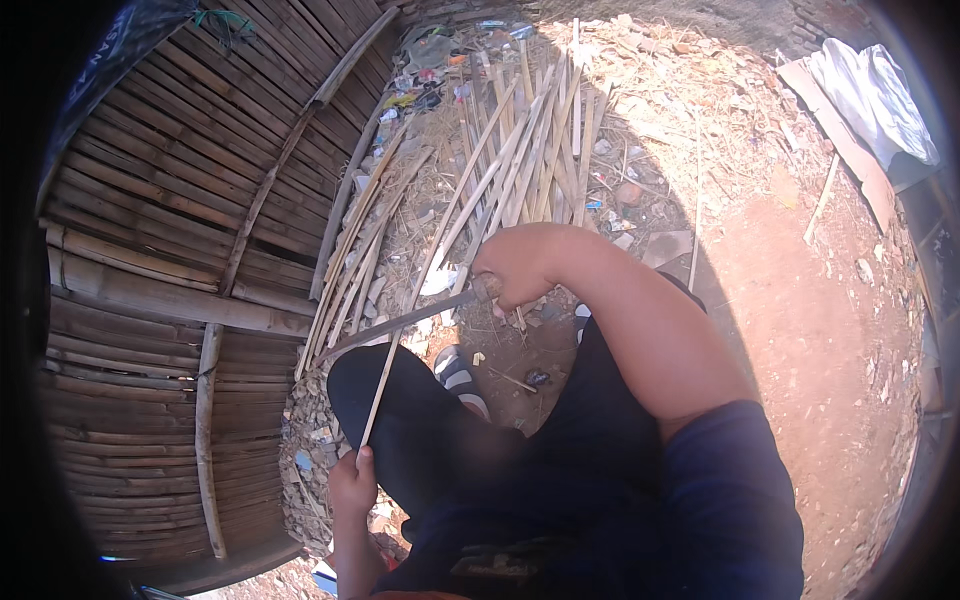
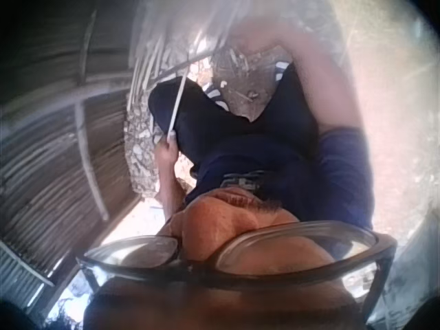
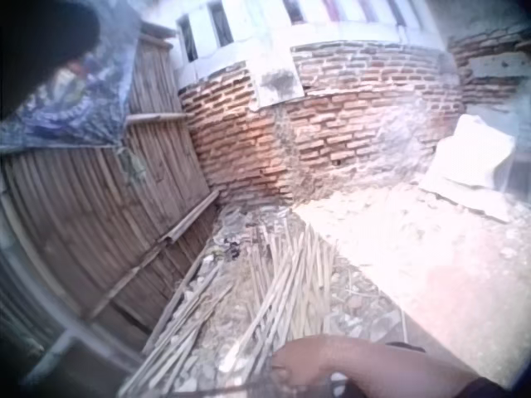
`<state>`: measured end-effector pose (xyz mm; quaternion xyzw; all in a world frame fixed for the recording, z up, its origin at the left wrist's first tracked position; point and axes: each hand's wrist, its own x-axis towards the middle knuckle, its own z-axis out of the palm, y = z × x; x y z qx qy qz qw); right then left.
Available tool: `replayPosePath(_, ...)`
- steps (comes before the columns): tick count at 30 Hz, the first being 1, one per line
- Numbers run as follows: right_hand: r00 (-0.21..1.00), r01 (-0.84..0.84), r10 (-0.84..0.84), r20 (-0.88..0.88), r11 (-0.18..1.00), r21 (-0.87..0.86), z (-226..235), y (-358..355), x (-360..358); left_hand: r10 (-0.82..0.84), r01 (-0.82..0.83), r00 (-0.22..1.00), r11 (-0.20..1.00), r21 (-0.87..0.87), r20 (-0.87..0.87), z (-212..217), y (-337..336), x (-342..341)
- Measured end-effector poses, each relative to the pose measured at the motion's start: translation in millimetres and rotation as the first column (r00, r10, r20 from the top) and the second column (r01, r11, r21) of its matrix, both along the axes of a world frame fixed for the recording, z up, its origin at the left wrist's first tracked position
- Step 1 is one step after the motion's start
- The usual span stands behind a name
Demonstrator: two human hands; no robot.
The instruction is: The person is using a long knife to shave the surface of a thin bamboo strip while sitting on the ground next to a pile of bamboo slats.
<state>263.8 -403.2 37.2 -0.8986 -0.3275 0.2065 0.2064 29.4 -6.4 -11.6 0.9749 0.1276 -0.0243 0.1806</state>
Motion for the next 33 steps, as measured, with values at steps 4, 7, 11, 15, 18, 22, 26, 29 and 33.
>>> replayPosePath(4,0.882,0.466,-0.460,-0.100,0.884,0.046,-1.5,-53.7,50.5,0.016,-0.016,1.000,1.000,0.014,-0.008,1.7,3.0,-1.0)
replayPosePath(7,0.765,0.614,-0.636,0.102,0.768,0.184,-18.4,-73.1,50.9,-0.015,0.015,1.000,0.999,0.042,-0.015,5.3,-1.2,4.2)
replayPosePath(11,0.922,0.388,-0.388,-0.009,0.919,0.071,-2.6,-44.4,30.8,0.000,0.000,0.999,1.000,0.004,-0.039,4.6,-0.3,5.1)
replayPosePath(15,0.997,0.067,-0.067,0.038,0.998,-0.014,-1.7,-0.8,-2.1,-0.036,0.037,0.998,0.999,0.022,-0.051,4.2,0.3,5.0)
replayPosePath(18,0.996,0.001,-0.001,0.087,1.000,0.000,7.7,1.6,-4.8,-0.016,0.016,1.000,1.000,0.014,-0.002,-1.2,3.2,0.3)
replayPosePath(22,0.954,0.292,-0.296,0.039,0.953,0.077,-4.0,-39.1,32.2,0.010,-0.010,1.000,1.000,0.030,-0.004,-4.9,6.1,-1.5)
replayPosePath(26,0.735,0.606,-0.646,0.208,0.762,0.228,-28.9,-79.2,51.4,-0.007,0.008,1.000,0.997,0.082,-0.021,0.9,-1.7,4.8)
replayPosePath(29,0.838,0.502,-0.526,0.144,0.847,0.176,-22.4,-63.0,39.8,-0.005,0.007,1.000,0.998,0.069,-0.026,-0.5,0.9,4.2)
replayPosePath(33,0.981,0.186,-0.188,0.041,0.982,0.040,-4.5,-15.4,9.5,0.011,-0.011,0.999,1.000,0.019,-0.036,3.2,-3.4,3.5)
